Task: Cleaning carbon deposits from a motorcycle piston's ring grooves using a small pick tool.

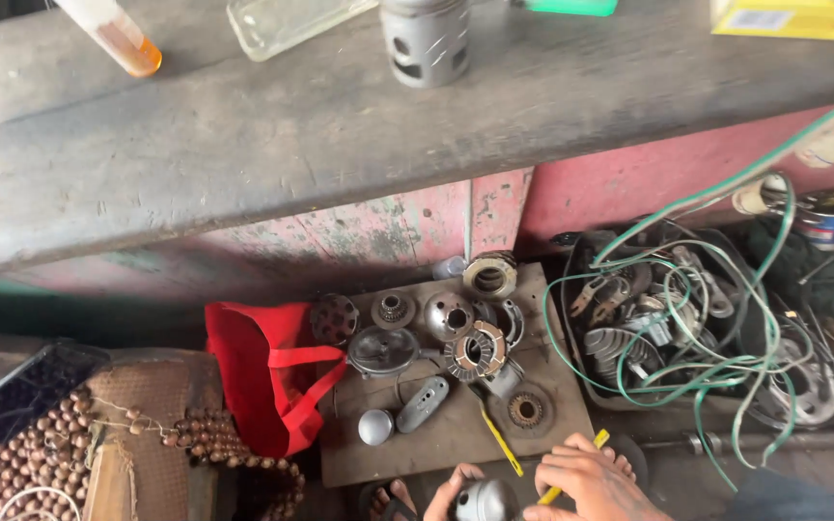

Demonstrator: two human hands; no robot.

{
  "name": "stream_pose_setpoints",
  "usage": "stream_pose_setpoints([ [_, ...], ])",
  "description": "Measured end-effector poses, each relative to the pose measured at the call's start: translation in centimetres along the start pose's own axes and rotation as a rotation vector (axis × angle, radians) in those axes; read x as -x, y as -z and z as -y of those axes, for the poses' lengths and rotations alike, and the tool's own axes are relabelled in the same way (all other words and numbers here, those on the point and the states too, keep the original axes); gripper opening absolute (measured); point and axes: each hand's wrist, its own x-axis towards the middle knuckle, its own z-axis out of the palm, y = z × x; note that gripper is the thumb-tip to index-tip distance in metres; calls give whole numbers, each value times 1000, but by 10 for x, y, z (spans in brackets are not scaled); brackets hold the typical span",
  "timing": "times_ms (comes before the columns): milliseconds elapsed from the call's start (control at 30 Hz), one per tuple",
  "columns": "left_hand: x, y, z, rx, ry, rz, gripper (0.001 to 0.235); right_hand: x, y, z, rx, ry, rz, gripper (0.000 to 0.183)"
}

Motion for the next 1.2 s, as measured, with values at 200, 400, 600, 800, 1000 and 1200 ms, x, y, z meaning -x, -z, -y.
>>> stream_pose_setpoints([
  [200,-12,-37,-24,368,-297,32,41,-21,45,31,122,151,-236,51],
  [400,7,-55,-51,424,-190,-87,35,-45,81,46,199,216,-373,48],
  [600,13,-81,-88,453,-308,-39,28,-48,111,93,173,335,-386,44],
  [800,26,-123,-144,384,-109,-139,35,-37,142,100,175,217,-588,40],
  [1000,4,-125,-144,554,-32,-97,25,-30,140,108,224,100,-569,45],
  [1200,19,-126,-136,520,66,-45,26,-13,124,116,277,9,-528,36],
])
